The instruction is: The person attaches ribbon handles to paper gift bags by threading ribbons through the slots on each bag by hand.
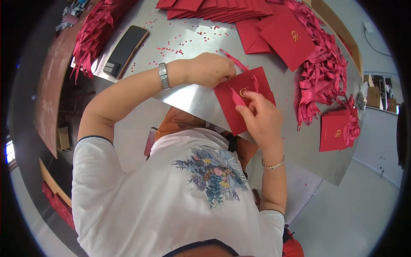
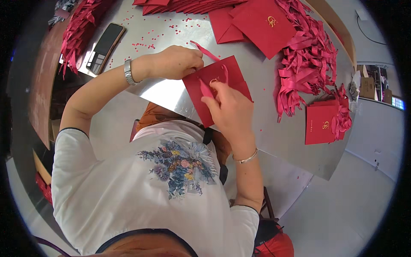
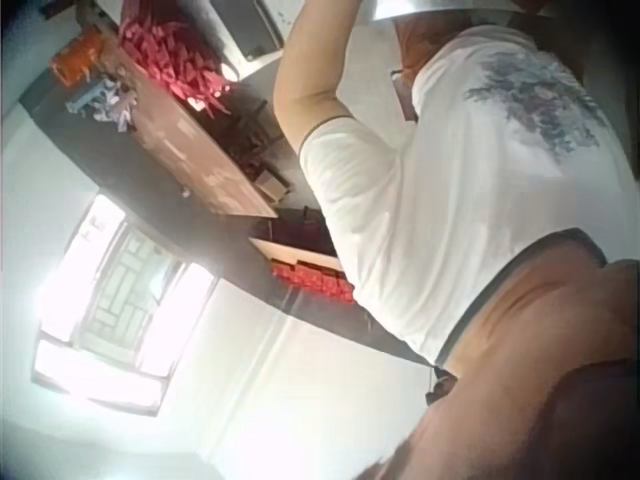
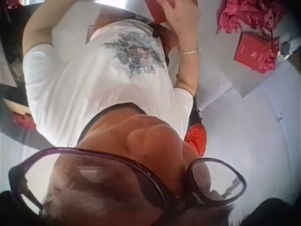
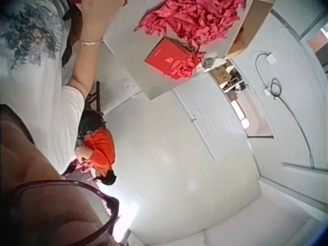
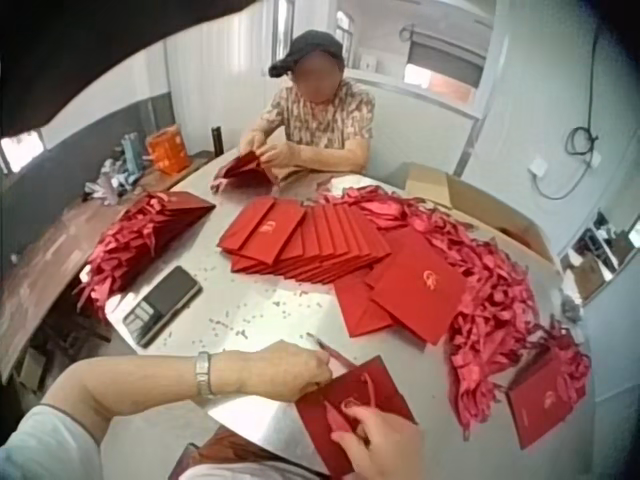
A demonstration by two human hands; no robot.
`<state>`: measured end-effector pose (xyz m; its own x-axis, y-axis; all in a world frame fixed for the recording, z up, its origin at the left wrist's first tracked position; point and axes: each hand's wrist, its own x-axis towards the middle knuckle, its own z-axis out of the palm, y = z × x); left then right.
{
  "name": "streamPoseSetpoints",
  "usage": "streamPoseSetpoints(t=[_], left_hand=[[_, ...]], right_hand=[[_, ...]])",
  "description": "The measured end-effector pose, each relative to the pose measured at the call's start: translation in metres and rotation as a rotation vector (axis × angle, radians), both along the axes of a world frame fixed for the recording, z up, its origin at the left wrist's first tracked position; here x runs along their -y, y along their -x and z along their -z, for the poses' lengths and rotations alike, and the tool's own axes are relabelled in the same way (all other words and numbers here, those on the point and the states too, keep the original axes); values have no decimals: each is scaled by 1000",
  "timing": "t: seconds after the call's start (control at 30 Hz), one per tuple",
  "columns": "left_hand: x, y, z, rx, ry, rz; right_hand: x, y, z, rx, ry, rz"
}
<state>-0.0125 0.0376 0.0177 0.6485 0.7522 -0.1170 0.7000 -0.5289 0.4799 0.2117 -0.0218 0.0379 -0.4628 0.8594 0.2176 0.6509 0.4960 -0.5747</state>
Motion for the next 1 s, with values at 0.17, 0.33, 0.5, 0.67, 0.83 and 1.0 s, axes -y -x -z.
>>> streamPoseSetpoints(t=[0.17,0.33,0.5,0.67,0.83,1.0], left_hand=[[0,2,6,25,-1,-23],[-7,6,9,34,-3,18],[-17,32,2,-83,-315,-235],[-27,38,5,-67,-309,-480],[-35,44,20,-57,-322,-644],[-48,44,17,-34,-322,-746]], right_hand=[[30,-37,46,-380,21,405],[24,-28,49,104,-96,238],[23,-27,50,189,-74,239],[23,-27,48,187,-58,246],[22,-27,47,183,-52,230],[21,-28,47,174,-56,216]])
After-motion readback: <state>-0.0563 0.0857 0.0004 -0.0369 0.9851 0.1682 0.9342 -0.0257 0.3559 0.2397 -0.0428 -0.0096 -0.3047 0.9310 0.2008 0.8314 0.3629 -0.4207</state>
